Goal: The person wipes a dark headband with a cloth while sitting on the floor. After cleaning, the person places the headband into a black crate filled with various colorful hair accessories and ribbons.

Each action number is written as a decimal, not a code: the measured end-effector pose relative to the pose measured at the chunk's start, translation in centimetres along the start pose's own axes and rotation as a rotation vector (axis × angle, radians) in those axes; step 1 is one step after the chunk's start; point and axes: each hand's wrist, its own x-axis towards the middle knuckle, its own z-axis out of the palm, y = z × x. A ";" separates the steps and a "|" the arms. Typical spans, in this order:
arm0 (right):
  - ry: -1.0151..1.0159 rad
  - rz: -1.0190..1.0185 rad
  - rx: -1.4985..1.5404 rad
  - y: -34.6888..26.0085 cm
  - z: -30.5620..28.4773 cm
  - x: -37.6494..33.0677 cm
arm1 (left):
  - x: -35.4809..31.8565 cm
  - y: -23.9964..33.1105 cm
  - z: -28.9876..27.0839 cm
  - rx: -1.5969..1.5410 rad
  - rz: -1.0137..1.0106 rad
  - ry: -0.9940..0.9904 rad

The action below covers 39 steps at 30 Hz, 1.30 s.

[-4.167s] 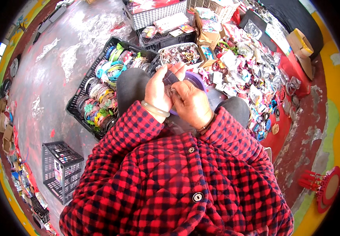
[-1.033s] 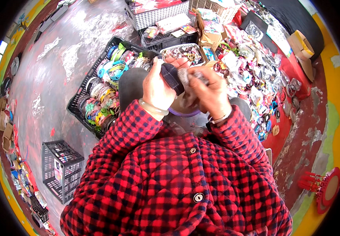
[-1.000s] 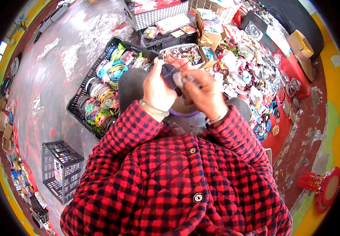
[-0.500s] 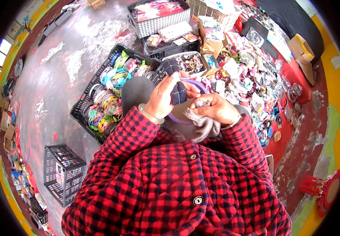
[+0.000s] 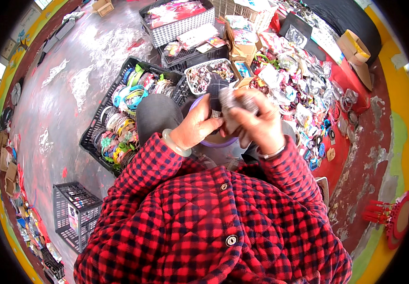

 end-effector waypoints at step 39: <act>0.379 0.158 -0.445 7.5 -2.7 3.3 | -1.2 -0.7 1.3 0.191 -0.156 -0.246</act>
